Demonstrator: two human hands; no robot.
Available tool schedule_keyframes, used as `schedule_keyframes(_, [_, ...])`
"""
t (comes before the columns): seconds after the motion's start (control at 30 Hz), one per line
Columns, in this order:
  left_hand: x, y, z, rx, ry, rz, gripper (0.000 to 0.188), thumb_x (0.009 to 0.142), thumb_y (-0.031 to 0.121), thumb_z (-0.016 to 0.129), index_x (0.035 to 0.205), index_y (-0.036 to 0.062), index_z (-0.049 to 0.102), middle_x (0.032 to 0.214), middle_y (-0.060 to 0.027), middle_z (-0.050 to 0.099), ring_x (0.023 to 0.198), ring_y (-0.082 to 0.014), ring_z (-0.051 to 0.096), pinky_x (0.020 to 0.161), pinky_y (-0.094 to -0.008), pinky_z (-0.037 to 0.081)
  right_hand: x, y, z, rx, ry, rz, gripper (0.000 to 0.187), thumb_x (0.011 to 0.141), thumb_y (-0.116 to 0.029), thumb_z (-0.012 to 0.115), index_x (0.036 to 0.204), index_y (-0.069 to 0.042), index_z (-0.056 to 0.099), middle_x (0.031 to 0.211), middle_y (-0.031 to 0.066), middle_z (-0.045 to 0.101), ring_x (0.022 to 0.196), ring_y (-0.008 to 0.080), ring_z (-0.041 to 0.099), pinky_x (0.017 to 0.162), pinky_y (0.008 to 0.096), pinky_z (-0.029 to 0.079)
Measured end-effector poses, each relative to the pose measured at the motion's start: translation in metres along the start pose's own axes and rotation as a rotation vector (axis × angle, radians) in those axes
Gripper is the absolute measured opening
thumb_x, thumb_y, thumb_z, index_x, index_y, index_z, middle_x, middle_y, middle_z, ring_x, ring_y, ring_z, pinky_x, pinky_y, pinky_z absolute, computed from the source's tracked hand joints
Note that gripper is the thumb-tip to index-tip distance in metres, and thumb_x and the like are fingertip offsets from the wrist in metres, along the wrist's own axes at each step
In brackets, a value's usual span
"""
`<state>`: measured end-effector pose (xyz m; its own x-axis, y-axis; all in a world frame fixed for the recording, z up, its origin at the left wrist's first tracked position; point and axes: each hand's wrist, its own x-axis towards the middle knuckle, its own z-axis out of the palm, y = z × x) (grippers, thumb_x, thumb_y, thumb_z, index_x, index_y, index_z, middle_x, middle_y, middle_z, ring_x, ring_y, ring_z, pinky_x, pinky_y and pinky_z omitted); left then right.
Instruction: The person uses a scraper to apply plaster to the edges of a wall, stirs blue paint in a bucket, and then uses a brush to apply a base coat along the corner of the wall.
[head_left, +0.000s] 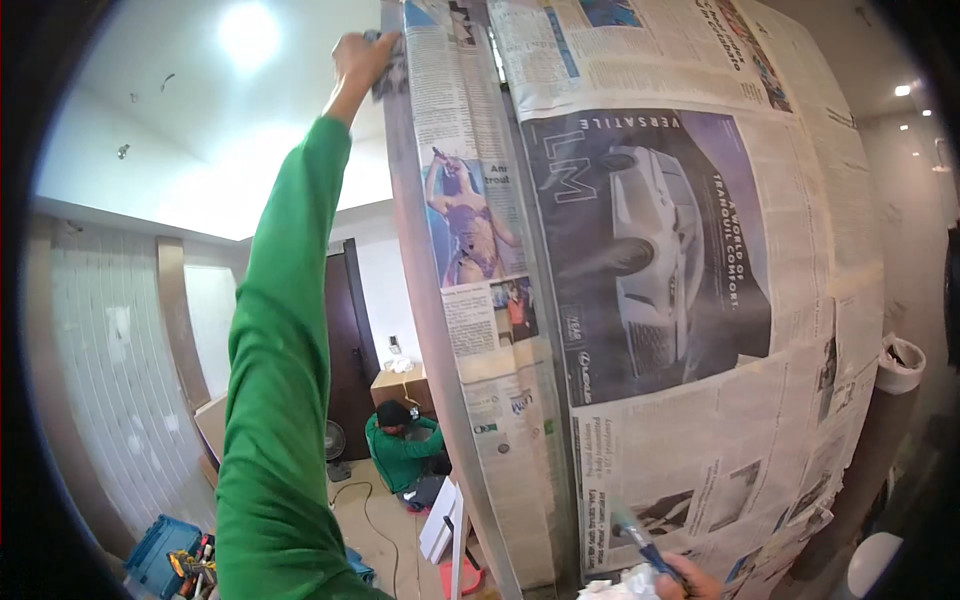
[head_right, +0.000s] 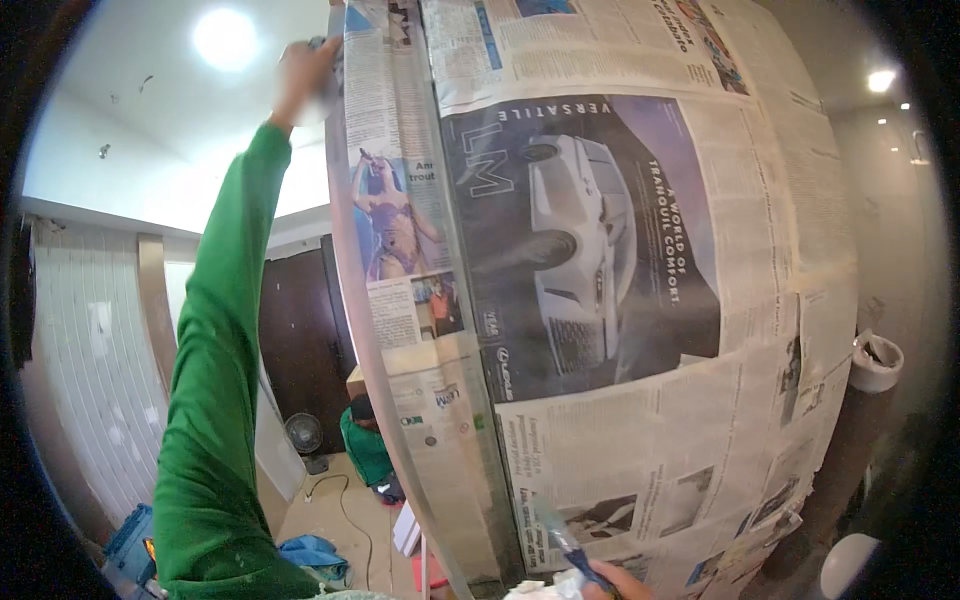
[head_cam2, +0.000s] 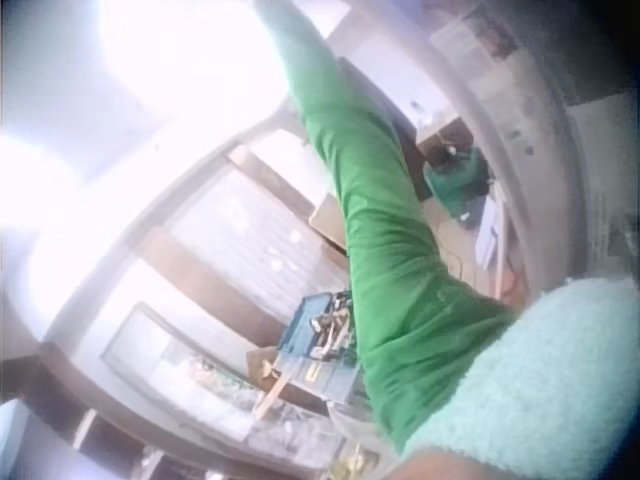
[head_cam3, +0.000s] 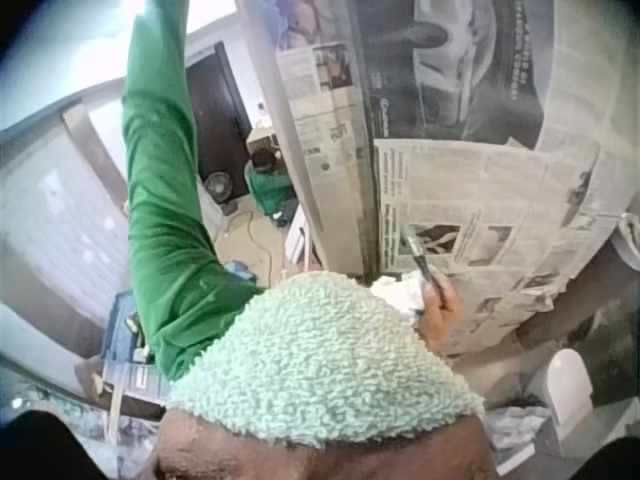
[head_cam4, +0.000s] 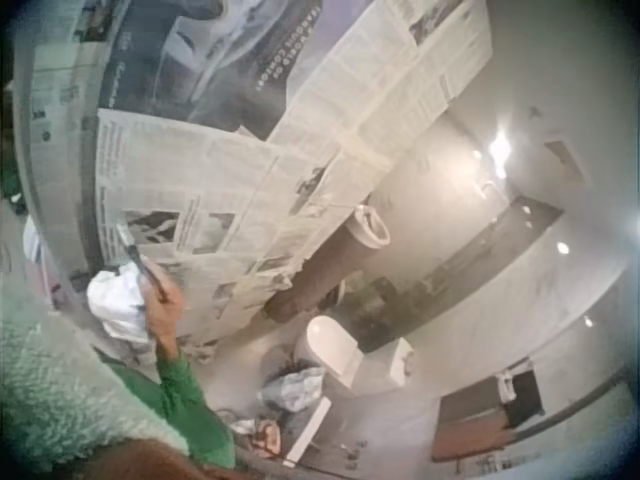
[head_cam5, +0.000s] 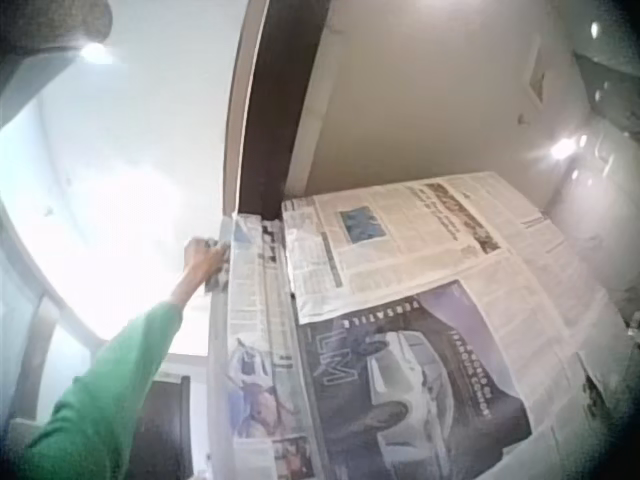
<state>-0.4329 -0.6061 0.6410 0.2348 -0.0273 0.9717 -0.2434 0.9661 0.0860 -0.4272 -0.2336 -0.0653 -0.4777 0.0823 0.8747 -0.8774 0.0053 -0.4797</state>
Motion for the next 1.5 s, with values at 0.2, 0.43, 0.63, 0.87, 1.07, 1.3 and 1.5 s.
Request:
schedule_keyframes(0.2, [0.144,-0.021,-0.023,0.317,0.211,0.397,0.073,0.079,0.066,0.058,0.089,-0.0057,0.071,0.093,-0.0277,0.068,0.092,-0.0362,0.068,0.079,-0.0432,0.054,0.005,-0.005,-0.008,0.18,-0.08,0.315,0.029,0.097,-0.018,0.053,0.113,0.003,0.065,0.085,0.0129,0.065,0.066,0.0174,0.054,0.061,0.0314,0.048])
schedule_keyframes(0.43, [-0.047,-0.018,-0.007,-0.145,-0.131,0.093,0.065,0.078,0.059,0.06,0.101,-0.0018,0.071,0.106,-0.028,0.066,0.099,-0.0414,0.065,0.089,-0.0461,0.05,-0.013,0.01,-0.011,0.073,-0.077,0.381,0.036,0.095,-0.027,0.059,0.115,0.002,0.065,0.079,0.0058,0.065,0.059,0.0108,0.048,0.054,0.0294,0.04])
schedule_keyframes(0.63, [0.042,0.006,-0.007,0.12,0.033,0.096,0.071,0.079,0.063,0.058,0.091,-0.0065,0.071,0.094,-0.0272,0.069,0.094,-0.039,0.067,0.087,-0.0448,0.051,-0.007,0.006,-0.015,0.283,-0.052,0.597,0.031,0.092,-0.022,0.062,0.114,0.0,0.067,0.082,0.0046,0.063,0.067,0.0133,0.051,0.061,0.0284,0.042])
schedule_keyframes(0.87, [-0.174,-0.018,-0.015,-0.202,0.023,0.038,0.066,0.084,0.056,0.056,0.091,-0.0072,0.071,0.083,-0.025,0.069,0.087,-0.0399,0.067,0.088,-0.0442,0.049,-0.02,-0.009,-0.037,0.234,-0.255,0.819,0.033,0.094,-0.024,0.06,0.118,-0.002,0.066,0.078,0.0017,0.059,0.062,0.0103,0.045,0.058,0.0296,0.04])
schedule_keyframes(1.07, [0.01,-0.039,-0.03,-0.059,-0.127,0.032,0.075,0.076,0.064,0.058,0.086,-0.0092,0.071,0.083,-0.027,0.069,0.089,-0.0358,0.069,0.084,-0.0424,0.051,-0.029,-0.029,-0.034,0.39,-0.181,0.788,0.029,0.091,-0.015,0.059,0.115,-0.001,0.068,0.083,0.0041,0.066,0.065,0.0115,0.051,0.061,0.0273,0.042])
schedule_keyframes(1.3, [-0.207,-0.044,-0.024,-0.051,-0.045,0.317,0.046,0.088,0.043,0.061,0.103,-0.0006,0.065,0.083,-0.0245,0.066,0.072,-0.037,0.066,0.062,-0.045,0.051,-0.065,-0.032,-0.036,0.269,-0.047,0.599,0.032,0.088,-0.013,0.061,0.115,0.003,0.067,0.091,0.0066,0.068,0.074,0.0132,0.056,0.066,0.0276,0.045])
schedule_keyframes(1.5, [-0.401,-0.03,-0.127,-0.599,-0.348,-0.217,0.042,0.086,0.037,0.069,0.083,-0.0043,0.064,0.066,-0.0169,0.063,0.063,-0.0247,0.062,0.063,-0.0388,0.048,-0.103,-0.092,-0.022,0.271,0.044,0.664,0.028,0.086,-0.01,0.062,0.109,0.006,0.067,0.088,0.0068,0.067,0.077,0.0141,0.056,0.068,0.0284,0.047])
